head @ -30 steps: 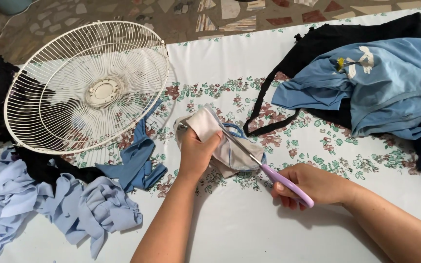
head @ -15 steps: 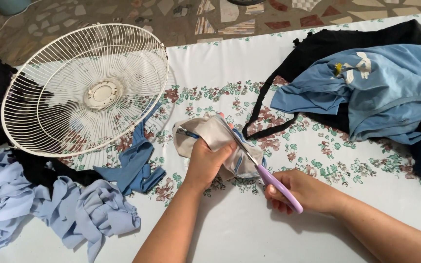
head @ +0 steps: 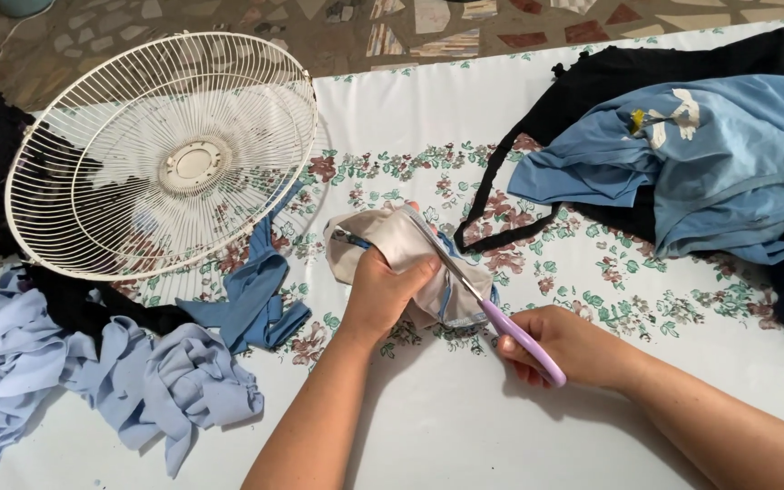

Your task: Cutting strips of fabric from old garments using scissors.

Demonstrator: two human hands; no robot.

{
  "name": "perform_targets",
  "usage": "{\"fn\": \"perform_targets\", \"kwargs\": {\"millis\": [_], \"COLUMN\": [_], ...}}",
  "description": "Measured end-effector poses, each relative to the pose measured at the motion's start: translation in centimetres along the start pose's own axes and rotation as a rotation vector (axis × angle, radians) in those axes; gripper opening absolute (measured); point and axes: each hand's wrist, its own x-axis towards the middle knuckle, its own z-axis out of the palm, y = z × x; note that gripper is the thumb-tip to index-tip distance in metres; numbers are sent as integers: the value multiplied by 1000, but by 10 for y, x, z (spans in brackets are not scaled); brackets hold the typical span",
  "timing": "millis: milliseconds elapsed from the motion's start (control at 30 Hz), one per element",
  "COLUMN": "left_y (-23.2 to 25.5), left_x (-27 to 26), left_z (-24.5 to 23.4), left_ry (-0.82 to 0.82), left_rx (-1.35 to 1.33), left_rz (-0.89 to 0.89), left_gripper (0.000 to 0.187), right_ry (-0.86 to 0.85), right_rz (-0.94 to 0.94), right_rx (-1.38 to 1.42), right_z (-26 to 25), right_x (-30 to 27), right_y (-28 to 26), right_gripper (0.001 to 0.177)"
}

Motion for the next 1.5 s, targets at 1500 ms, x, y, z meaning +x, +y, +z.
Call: {"fn": "perform_targets", "kwargs": {"millis": [1500], "left_y": [-15], "left_x": [-7], "left_z": [22], "left_ry": [39], "left_rx": [204], "left_rz": [141], "left_gripper": [88], "right_ry": [-55], "right_rz": [-148], "right_rx": [90], "right_z": [-4], "right_x": [3], "right_y": [12], "right_gripper": [47]}}
